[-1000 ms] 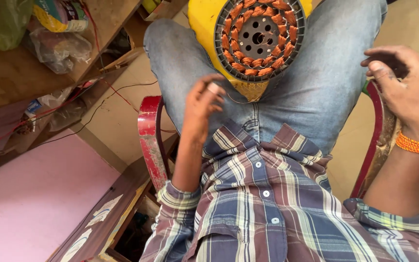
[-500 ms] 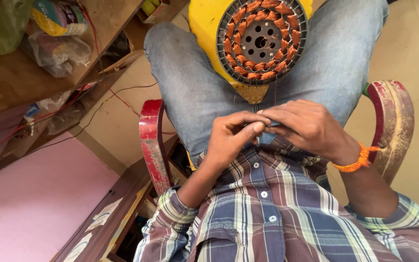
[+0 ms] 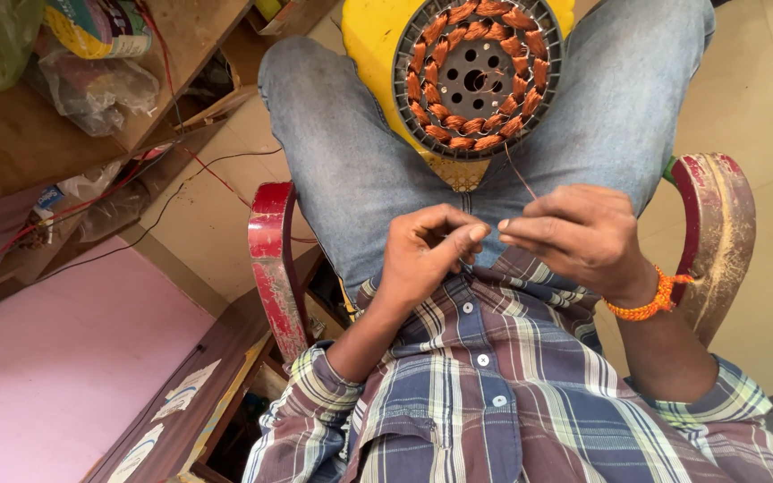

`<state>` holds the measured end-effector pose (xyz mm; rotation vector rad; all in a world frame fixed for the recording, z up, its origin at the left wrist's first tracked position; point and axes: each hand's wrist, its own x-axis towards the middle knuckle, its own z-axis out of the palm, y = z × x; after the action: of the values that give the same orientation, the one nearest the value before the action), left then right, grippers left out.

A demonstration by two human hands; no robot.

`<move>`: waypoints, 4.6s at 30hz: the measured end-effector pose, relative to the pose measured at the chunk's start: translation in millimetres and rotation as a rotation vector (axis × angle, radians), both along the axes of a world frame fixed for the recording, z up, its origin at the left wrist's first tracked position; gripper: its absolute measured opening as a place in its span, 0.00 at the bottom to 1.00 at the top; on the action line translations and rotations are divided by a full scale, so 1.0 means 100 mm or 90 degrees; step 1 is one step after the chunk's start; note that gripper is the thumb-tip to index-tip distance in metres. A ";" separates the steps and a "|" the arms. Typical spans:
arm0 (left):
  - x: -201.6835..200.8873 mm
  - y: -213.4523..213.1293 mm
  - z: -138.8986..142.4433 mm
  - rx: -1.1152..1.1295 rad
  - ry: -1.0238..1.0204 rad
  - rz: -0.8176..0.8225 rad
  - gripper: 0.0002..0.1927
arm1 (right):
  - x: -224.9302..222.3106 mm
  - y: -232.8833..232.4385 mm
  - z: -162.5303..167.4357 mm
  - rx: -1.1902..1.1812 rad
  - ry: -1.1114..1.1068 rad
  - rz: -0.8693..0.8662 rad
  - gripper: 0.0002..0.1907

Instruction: The person sits in a chair with a fan motor stator on their lap and uses a screwdriver to press and tuck copper winding wires into place around the stator slots. They rotate the stator between coils, work coil by coil around the circumference, and finally lift and turn the stator to check the windings.

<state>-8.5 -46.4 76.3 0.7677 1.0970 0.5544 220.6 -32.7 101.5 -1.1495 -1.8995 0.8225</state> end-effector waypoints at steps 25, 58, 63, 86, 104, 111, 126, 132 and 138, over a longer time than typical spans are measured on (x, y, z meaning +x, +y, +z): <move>0.07 0.18 -0.06 0.285 0.178 0.106 0.06 | 0.03 -0.26 -0.28 -0.218 0.459 -0.148 0.11; 0.49 0.47 -0.65 0.803 0.464 0.053 0.27 | -0.08 -0.05 -0.41 -0.307 0.256 -0.363 0.08; 0.49 0.47 -0.66 0.798 0.467 0.049 0.27 | -0.09 -0.03 -0.43 -0.303 0.255 -0.370 0.08; 0.51 0.47 -0.75 0.802 0.469 0.059 0.29 | -0.07 0.02 -0.49 -0.262 0.264 -0.353 0.10; 0.54 0.44 -0.76 0.793 0.474 0.054 0.28 | -0.01 0.01 -0.57 -0.249 0.246 -0.362 0.12; 0.55 0.47 -0.67 0.777 0.464 0.060 0.28 | 0.00 0.01 -0.56 -0.248 0.235 -0.351 0.10; 0.57 0.63 -0.10 0.645 0.498 -0.035 0.12 | 0.09 0.02 -0.54 -0.234 0.169 -0.269 0.10; 0.55 0.65 -0.15 0.668 0.478 -0.018 0.10 | 0.12 0.03 -0.51 -0.228 0.096 -0.244 0.12; 0.53 0.62 -0.24 0.752 0.482 0.028 0.13 | 0.12 0.04 -0.48 -0.225 0.030 -0.230 0.12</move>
<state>44.8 16.0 52.0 2.1041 1.4337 1.0033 233.1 -29.1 53.2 -1.6144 -1.4777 0.9900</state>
